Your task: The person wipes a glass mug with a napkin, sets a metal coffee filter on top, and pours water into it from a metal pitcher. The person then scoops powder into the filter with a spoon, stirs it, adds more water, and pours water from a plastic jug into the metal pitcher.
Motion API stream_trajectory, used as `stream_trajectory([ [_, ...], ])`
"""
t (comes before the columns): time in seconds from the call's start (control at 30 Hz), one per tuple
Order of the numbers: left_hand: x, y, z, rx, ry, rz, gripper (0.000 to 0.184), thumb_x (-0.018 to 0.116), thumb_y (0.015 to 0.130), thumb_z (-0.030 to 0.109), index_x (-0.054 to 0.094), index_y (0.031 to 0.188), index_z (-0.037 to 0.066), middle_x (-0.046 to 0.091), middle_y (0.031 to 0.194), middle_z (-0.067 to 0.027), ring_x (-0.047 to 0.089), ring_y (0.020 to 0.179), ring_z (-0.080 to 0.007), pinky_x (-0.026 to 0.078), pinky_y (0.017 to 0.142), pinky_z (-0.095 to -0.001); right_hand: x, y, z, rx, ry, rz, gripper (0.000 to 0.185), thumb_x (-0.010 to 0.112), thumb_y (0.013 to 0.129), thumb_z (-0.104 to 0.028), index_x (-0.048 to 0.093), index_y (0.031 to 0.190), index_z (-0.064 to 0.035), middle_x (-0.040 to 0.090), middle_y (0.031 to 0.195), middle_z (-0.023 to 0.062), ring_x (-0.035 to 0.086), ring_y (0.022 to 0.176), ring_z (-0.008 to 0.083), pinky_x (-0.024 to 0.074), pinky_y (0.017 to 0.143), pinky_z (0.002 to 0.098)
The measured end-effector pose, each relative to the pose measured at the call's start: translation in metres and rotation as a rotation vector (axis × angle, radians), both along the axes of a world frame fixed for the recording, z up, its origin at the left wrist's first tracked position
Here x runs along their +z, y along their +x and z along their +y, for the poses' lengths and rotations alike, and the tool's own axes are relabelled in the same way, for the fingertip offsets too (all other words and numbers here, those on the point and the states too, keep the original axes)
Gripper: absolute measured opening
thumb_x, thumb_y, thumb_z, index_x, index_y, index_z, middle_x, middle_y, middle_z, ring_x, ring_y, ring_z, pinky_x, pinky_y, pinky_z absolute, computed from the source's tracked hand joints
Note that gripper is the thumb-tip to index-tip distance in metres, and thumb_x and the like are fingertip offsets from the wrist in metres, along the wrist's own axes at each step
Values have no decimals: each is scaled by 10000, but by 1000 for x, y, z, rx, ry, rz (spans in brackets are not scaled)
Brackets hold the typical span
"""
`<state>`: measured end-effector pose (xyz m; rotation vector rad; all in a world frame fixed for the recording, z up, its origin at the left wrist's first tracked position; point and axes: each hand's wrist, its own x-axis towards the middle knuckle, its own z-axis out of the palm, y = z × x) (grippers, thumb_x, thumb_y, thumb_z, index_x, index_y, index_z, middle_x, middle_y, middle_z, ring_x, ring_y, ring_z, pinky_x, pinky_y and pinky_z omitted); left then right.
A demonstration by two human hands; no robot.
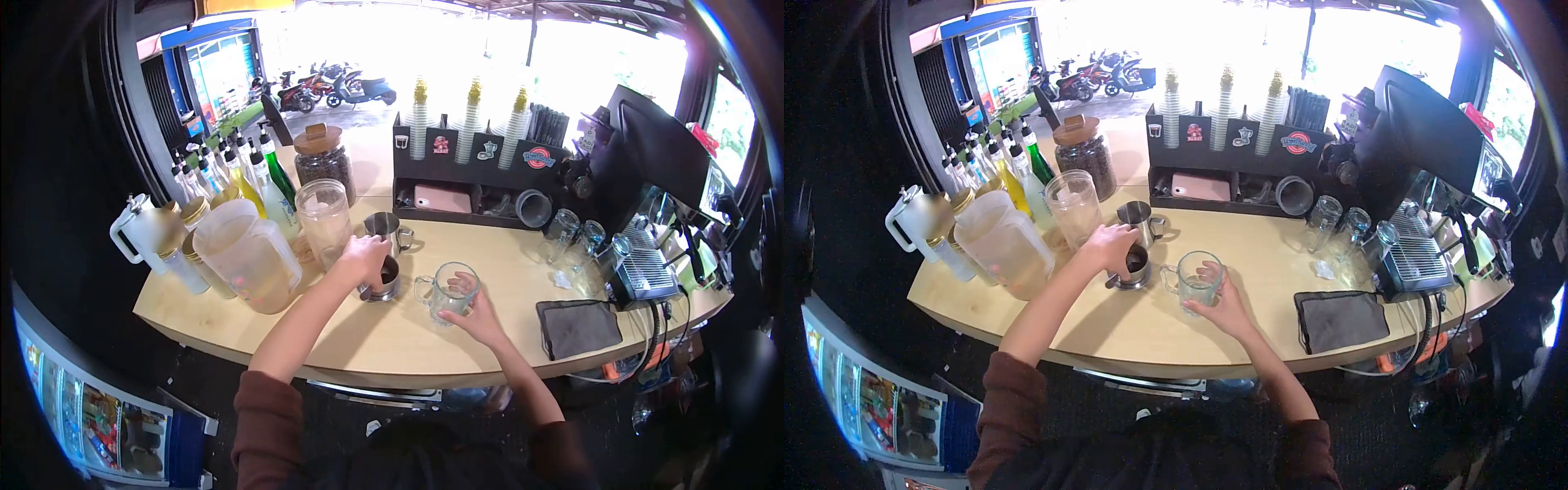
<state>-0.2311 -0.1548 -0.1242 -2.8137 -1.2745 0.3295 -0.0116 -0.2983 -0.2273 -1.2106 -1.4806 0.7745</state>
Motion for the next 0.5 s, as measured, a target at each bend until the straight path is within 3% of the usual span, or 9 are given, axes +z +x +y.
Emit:
stream_trajectory([
  [0.17,46,-4,-15,59,-115,-221,733,805,496,358,539,1107,53,583,1077,-136,576,1013,-282,467,876,-350,-3,1,1,10,29,2,810,805,684,-143,309,1319,-57,493,1248,162,501,1166,244,415,985,379],
  [0.27,74,-7,-17,15,-48,-282,746,802,510,378,541,1116,30,590,1083,-149,584,1003,-283,464,891,-355,-2,-1,1,13,49,5,814,806,683,-141,306,1318,-47,500,1229,163,504,1156,239,424,977,371],
  [0.5,127,16,-47,35,-135,-262,723,788,531,402,575,1113,28,619,1034,-156,597,978,-278,470,879,-342,-5,-1,3,31,79,63,798,798,690,-140,323,1324,-46,511,1218,134,523,1132,217,418,964,377],
])
